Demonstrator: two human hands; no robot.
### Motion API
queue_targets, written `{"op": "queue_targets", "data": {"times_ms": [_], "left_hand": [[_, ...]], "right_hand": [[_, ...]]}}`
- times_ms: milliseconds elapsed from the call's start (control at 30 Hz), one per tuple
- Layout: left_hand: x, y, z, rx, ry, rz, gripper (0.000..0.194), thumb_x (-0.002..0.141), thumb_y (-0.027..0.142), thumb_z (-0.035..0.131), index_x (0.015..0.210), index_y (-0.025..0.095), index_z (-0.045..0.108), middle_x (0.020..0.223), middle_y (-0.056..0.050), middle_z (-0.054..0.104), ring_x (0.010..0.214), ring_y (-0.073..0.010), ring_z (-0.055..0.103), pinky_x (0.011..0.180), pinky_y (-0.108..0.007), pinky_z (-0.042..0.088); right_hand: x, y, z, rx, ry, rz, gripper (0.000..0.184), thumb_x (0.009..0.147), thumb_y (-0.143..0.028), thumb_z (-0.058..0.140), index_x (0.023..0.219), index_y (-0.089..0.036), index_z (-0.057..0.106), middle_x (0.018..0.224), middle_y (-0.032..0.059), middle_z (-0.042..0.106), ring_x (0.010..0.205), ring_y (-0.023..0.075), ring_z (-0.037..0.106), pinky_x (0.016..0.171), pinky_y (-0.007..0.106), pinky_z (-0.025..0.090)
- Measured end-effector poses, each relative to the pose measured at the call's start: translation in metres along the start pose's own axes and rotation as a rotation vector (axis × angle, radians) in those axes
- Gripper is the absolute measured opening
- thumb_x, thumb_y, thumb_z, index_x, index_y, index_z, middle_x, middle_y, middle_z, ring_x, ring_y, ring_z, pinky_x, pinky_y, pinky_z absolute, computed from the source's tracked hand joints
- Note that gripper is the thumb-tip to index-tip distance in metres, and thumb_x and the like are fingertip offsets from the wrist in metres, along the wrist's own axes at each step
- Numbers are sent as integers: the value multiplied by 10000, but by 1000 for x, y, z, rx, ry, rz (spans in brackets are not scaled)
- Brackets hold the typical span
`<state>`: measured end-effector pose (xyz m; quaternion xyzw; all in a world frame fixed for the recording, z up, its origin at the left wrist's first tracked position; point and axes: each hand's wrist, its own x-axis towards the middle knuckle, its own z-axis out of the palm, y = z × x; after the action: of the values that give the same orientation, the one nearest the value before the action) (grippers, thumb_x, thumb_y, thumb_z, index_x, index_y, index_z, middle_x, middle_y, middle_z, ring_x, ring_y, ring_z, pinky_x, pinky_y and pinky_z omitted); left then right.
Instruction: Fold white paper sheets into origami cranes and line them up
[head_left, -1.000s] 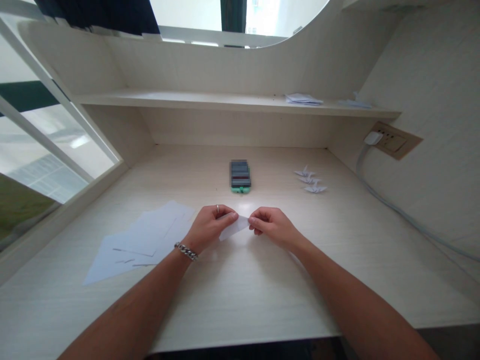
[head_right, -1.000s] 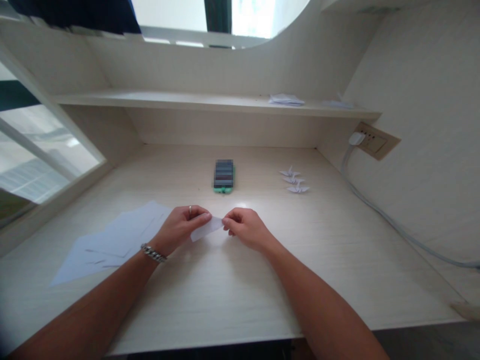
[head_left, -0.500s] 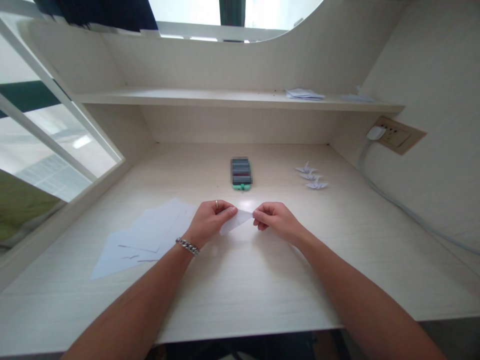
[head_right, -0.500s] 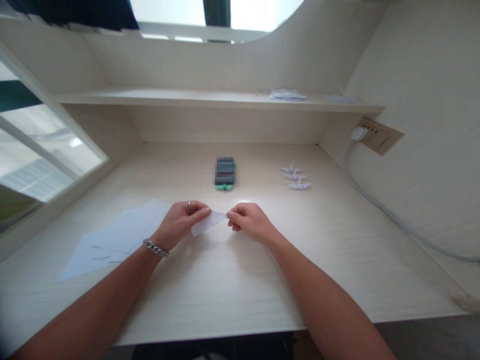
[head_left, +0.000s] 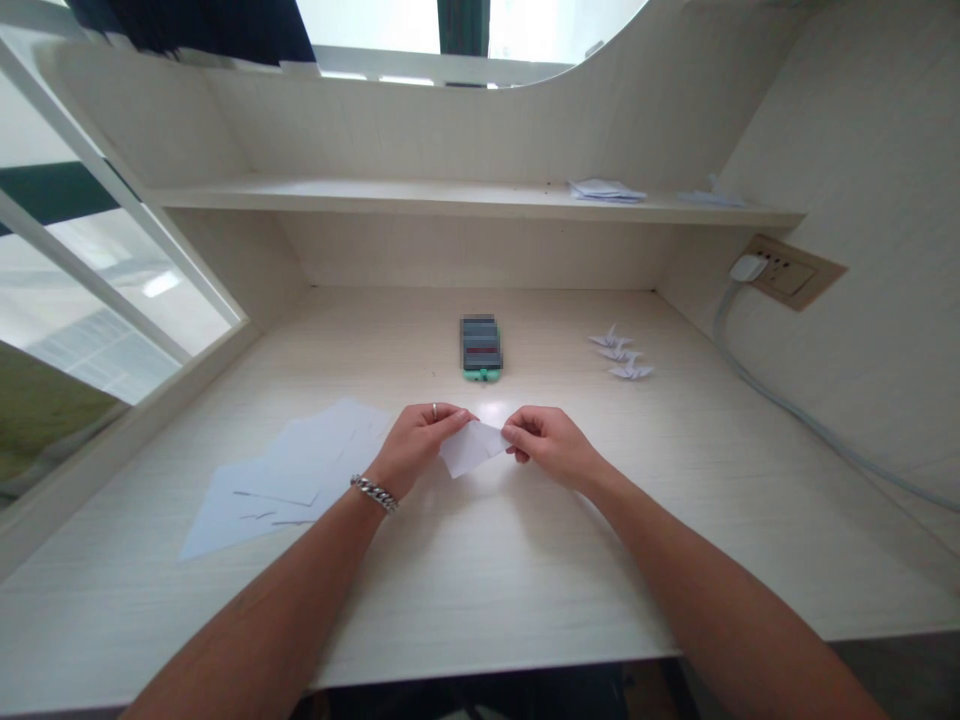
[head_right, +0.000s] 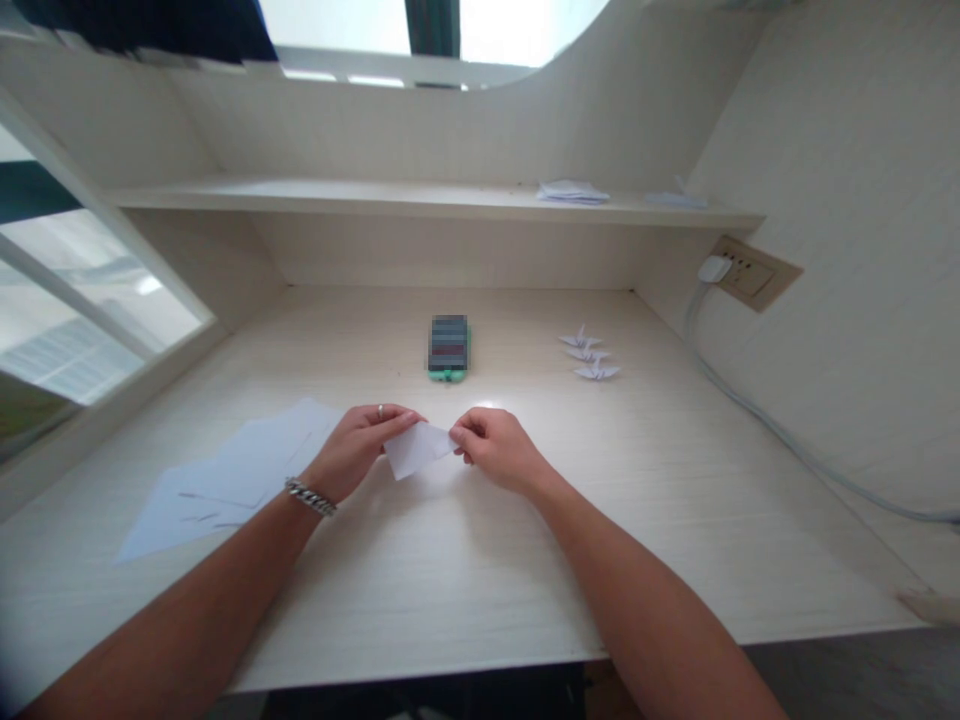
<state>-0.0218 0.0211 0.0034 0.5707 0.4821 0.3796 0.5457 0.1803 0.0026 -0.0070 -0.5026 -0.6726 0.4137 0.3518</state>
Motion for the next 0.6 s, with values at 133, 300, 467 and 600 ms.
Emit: {"op": "queue_targets", "data": {"times_ms": [133,300,467,600], "left_hand": [[1,-1,0,73,4,31,356,715,467,689,794,122,728,687,-56,690,588,-144,563,537,-247,401],[1,-4,2,276,-27,111,295,757,436,649,742,149,718,674,-33,688,580,-141,556,542,-245,406],[-2,-4,8,464,-49,230,267,795,397,602,733,166,720,716,-43,717,677,-175,612,621,-263,435],[-5,-2,14,453,-75,236,263,784,393,598,711,166,709,707,-44,708,680,-177,609,628,-265,441]], "right_hand": [[0,1,0,4,11,7,189,827,-292,539,721,-160,622,624,13,627,558,117,556,534,225,399],[0,0,3,25,-37,12,181,818,-285,543,735,-155,637,614,9,616,566,119,562,557,229,411],[0,2,8,13,-75,-14,160,797,-271,550,751,-161,656,670,5,616,610,119,545,563,225,392],[2,1,12,9,-37,-23,126,757,-240,558,671,-170,617,627,-18,563,612,114,492,545,220,347]]}}
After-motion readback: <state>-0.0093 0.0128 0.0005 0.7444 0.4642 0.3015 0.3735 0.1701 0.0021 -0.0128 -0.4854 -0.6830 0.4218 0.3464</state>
